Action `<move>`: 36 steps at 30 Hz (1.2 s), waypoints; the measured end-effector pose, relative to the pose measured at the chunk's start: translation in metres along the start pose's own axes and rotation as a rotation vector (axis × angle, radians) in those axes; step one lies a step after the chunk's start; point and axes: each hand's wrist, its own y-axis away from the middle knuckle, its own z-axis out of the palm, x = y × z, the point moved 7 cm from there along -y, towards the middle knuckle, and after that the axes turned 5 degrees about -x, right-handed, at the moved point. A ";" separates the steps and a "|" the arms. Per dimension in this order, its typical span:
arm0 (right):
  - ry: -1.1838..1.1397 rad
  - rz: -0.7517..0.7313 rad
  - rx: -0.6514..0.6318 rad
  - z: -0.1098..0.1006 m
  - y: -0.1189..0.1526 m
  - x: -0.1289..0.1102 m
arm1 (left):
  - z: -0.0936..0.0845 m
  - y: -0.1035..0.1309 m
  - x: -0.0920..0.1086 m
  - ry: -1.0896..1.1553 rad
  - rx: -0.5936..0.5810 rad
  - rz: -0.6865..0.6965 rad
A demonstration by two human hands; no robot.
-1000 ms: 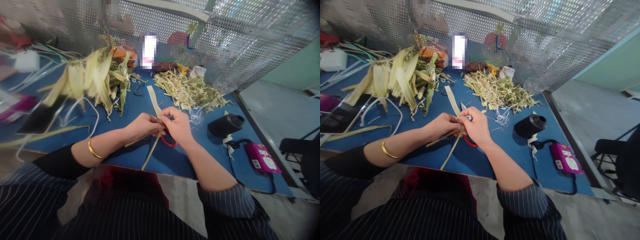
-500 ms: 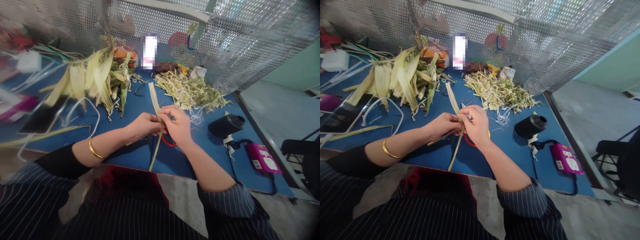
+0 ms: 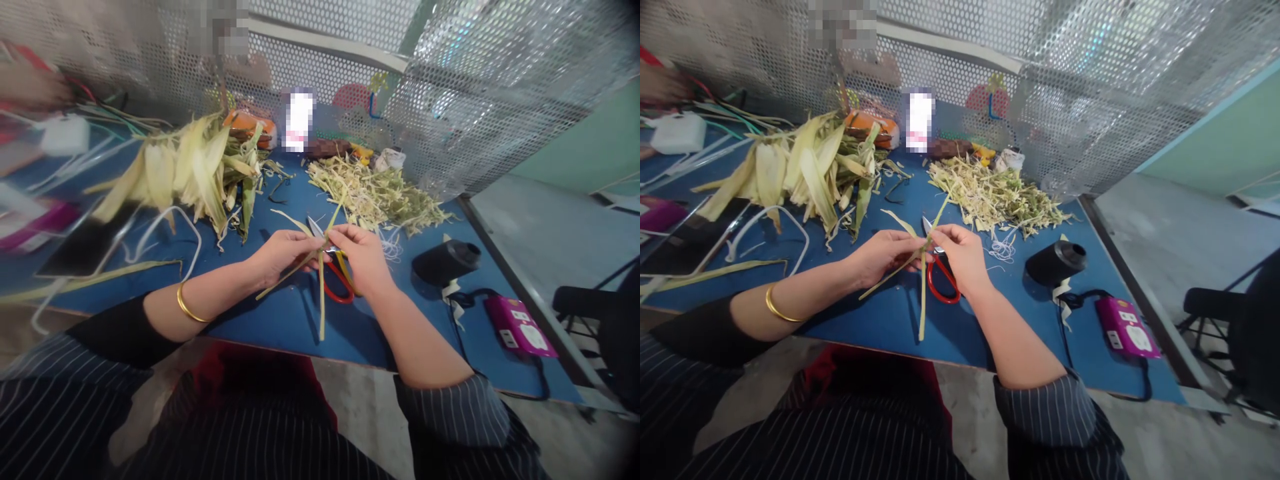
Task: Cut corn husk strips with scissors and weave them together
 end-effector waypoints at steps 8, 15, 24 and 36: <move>-0.070 0.057 -0.090 0.012 0.006 0.005 | 0.005 0.003 0.002 -0.164 -0.025 0.020; 0.266 -0.144 0.084 -0.005 0.002 -0.013 | 0.002 0.003 0.004 -0.088 0.041 0.018; 0.572 -0.079 -0.052 0.011 0.011 -0.016 | -0.022 -0.001 0.017 0.056 0.220 0.191; 0.612 -0.133 -0.045 0.009 0.008 -0.014 | -0.019 0.001 0.019 0.012 0.216 0.199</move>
